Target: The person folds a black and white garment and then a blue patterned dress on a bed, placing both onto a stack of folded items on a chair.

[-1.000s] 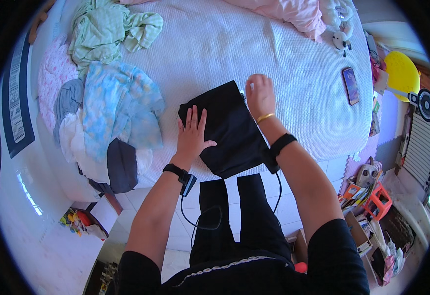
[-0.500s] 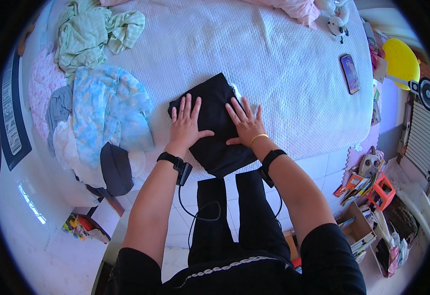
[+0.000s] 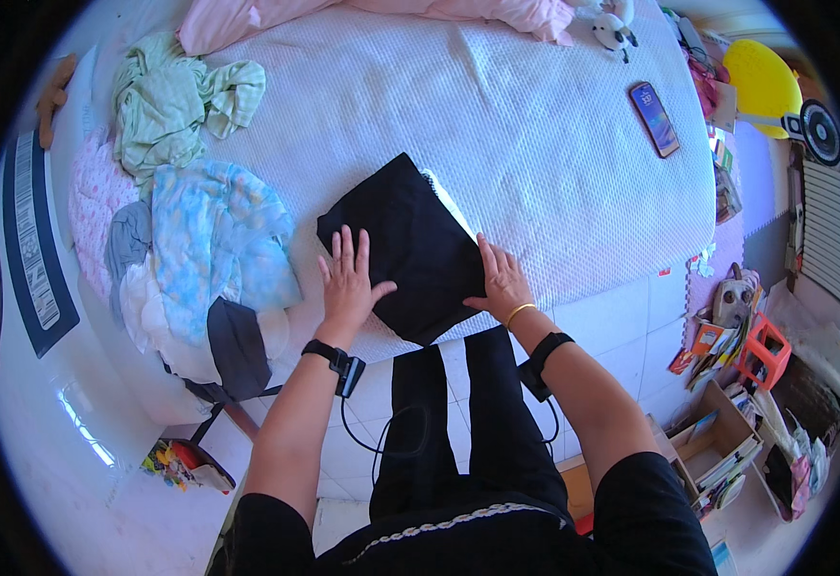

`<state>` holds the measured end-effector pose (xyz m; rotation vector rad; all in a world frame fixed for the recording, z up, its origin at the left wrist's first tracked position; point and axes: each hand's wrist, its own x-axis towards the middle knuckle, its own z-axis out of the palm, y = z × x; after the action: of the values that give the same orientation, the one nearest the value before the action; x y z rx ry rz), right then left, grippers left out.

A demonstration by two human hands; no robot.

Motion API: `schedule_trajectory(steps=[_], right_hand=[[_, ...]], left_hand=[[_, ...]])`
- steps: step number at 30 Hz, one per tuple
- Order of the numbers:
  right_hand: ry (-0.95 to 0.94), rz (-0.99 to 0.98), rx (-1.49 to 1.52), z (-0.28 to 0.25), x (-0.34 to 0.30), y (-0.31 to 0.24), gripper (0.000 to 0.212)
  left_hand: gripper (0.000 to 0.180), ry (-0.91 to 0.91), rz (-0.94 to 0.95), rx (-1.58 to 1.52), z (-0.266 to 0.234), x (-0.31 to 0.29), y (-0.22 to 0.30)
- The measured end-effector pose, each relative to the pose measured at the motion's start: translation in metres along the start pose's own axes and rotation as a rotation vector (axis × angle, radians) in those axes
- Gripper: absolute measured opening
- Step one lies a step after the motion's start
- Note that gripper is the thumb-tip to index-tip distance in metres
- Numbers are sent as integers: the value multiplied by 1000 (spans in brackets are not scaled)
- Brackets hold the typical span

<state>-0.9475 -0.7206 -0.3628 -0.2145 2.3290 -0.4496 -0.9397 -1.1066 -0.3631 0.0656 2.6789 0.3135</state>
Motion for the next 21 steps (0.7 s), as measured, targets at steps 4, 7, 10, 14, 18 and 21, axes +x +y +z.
schedule_trajectory(steps=[4, 7, 10, 14, 18, 21], right_hand=[[121, 186, 403, 24, -15, -17, 157], [138, 381, 669, 42, -25, -29, 147], [84, 508, 863, 59, -23, -33, 142], [242, 428, 1033, 93, -3, -28, 130], [323, 437, 1304, 90, 2, -30, 105], [237, 489, 1349, 55, -1, -59, 89]], left_hand=[[155, 107, 18, 49, -22, 60, -16], [167, 30, 46, 29, -38, 94, -32], [174, -32, 33, 6, -48, 107, -43], [145, -124, 71, -30, -56, 121, -42], [110, -205, 132, -163, -33, 98, -48], [92, -223, 134, -300, -47, 59, -68]])
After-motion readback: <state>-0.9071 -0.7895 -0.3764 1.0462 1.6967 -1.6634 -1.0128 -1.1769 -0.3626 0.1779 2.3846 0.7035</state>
